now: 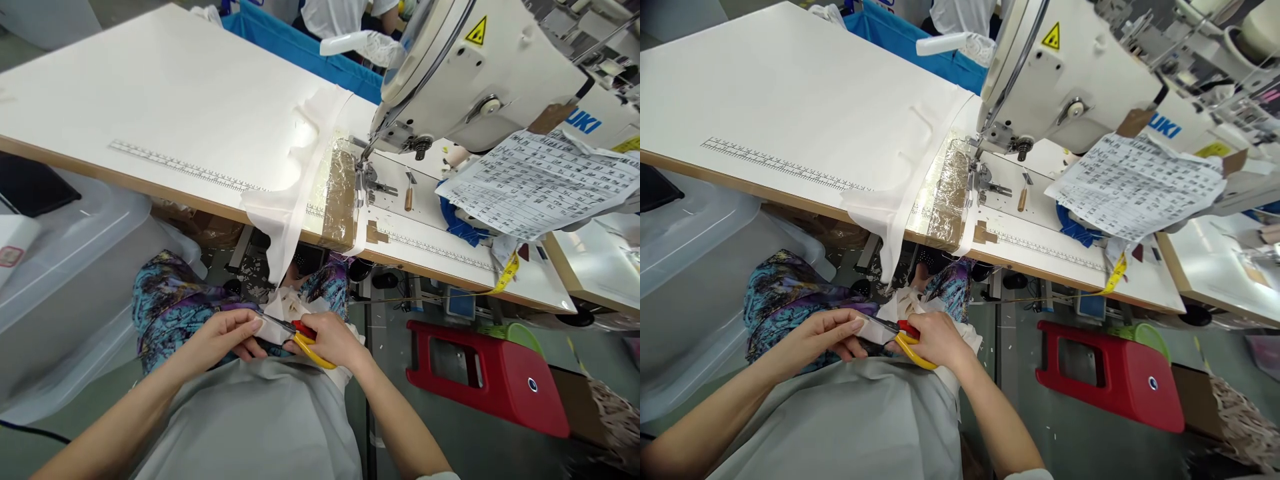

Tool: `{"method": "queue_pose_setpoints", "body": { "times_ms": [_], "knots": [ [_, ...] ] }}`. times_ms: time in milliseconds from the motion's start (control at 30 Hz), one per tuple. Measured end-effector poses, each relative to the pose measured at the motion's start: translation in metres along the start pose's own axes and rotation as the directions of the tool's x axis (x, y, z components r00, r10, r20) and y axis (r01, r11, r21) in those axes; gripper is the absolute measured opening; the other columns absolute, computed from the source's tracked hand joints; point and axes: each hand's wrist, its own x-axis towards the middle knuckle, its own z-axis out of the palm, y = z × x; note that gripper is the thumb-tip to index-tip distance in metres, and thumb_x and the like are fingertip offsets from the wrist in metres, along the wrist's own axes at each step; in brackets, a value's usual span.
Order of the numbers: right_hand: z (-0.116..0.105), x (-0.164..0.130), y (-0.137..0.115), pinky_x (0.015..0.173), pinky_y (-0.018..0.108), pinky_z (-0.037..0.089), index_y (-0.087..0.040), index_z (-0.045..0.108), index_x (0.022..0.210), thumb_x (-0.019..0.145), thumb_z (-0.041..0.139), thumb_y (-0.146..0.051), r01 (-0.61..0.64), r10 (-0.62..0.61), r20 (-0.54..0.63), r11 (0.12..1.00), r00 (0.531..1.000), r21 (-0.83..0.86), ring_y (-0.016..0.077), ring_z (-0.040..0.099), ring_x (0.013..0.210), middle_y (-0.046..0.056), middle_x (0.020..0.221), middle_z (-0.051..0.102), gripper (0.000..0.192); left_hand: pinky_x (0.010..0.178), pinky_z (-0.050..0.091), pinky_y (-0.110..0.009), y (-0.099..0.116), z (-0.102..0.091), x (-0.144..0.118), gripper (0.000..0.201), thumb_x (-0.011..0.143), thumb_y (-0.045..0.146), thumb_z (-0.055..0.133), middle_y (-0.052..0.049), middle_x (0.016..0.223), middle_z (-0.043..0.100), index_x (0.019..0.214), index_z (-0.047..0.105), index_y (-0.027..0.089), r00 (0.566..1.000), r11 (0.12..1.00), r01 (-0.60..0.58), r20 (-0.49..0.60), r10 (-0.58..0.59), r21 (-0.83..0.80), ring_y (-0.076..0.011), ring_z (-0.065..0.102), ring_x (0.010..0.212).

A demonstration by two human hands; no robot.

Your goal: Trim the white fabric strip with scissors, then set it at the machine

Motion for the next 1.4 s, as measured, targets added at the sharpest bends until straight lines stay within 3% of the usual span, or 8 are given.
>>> {"method": "queue_pose_setpoints", "body": {
  "times_ms": [67,167,267,367,700,900,1033,1400],
  "knots": [
    [0.002,-0.011,0.002,0.051,0.023,0.017,-0.020,0.034,0.060,0.077,0.064,-0.051,-0.026,0.029,-0.043,0.998,0.999,0.064,0.0088,0.028,0.051,-0.006,0.054,0.034,0.046,0.064,0.055,-0.029,0.009,-0.005,0.004,0.042,0.094,0.049,0.043,-0.010,0.087,0.074,0.113,0.060,0.015,0.988,0.927,-0.127,-0.040,0.151,0.354,-0.0222,0.070,0.075],
    [0.007,-0.027,0.002,0.050,0.022,0.020,-0.020,0.034,0.061,0.078,0.062,-0.046,-0.043,0.064,-0.083,0.973,0.995,0.227,0.0091,0.031,0.052,-0.006,0.056,0.037,0.042,0.075,0.052,-0.031,0.036,-0.004,0.021,0.034,0.095,0.020,0.038,-0.014,0.122,0.064,0.121,0.059,0.015,0.870,0.436,-0.333,0.094,0.484,0.836,-0.0241,0.067,0.095],
    [0.012,-0.036,-0.002,0.051,0.022,0.023,-0.021,0.035,0.062,0.077,0.065,-0.044,-0.045,0.088,-0.103,0.932,0.991,0.361,0.0094,0.033,0.054,-0.005,0.057,0.040,0.041,0.073,0.049,-0.034,0.073,0.007,0.051,0.042,0.083,-0.002,0.042,-0.017,0.135,0.054,0.116,0.064,0.011,0.823,-0.080,-0.356,0.353,0.445,0.931,-0.0262,0.064,0.097],
    [0.014,-0.041,-0.005,0.052,0.022,0.026,-0.020,0.036,0.062,0.076,0.066,-0.043,-0.035,0.103,-0.139,0.907,0.985,0.421,0.0099,0.034,0.055,-0.005,0.059,0.041,0.040,0.071,0.046,-0.037,0.100,0.012,0.074,0.034,0.078,-0.007,0.045,-0.022,0.111,0.063,0.099,0.070,0.005,0.885,-0.193,-0.235,0.292,0.362,0.953,-0.0305,0.062,0.092],
    [0.026,-0.058,0.012,0.052,0.022,0.028,-0.019,0.043,0.067,0.080,0.062,-0.053,-0.208,0.305,-0.083,0.801,0.949,0.562,0.0106,0.035,0.058,-0.005,0.061,0.040,0.041,0.049,0.039,-0.027,0.007,-0.039,0.052,0.021,0.086,0.012,0.047,-0.006,0.062,0.064,0.074,0.064,0.015,0.981,0.126,-0.056,0.031,0.190,0.990,-0.0228,0.063,0.056],
    [0.011,-0.046,0.009,0.054,0.022,0.032,-0.020,0.043,0.073,0.087,0.054,-0.058,-0.157,0.224,-0.033,0.773,0.974,0.614,0.0117,0.039,0.062,-0.003,0.066,0.043,0.042,0.046,0.043,-0.023,0.023,0.007,0.030,0.038,0.089,0.056,0.046,0.001,0.058,0.060,0.093,0.055,0.019,0.992,0.971,-0.103,0.097,0.084,0.214,-0.0155,0.059,0.046],
    [-0.003,-0.040,0.007,0.053,0.023,0.029,-0.020,0.041,0.074,0.089,0.050,-0.058,-0.131,0.153,0.010,0.806,0.988,0.577,0.0110,0.036,0.061,-0.004,0.066,0.039,0.042,0.057,0.052,-0.025,0.044,0.015,0.027,0.045,0.076,0.057,0.067,-0.006,0.082,0.070,0.095,0.054,0.019,0.990,0.996,-0.050,0.131,0.059,-0.068,-0.0237,0.072,0.076],
    [-0.009,-0.027,0.013,0.051,0.022,0.024,-0.020,0.044,0.072,0.086,0.056,-0.057,-0.138,0.087,0.154,0.922,0.984,0.362,0.0098,0.032,0.058,-0.006,0.065,0.039,0.041,0.051,0.049,-0.021,0.038,0.013,0.025,0.047,0.074,0.062,0.068,-0.007,0.063,0.072,0.083,0.062,0.016,0.998,0.994,0.002,0.060,0.004,-0.109,-0.0183,0.068,0.059]
  ]
}}
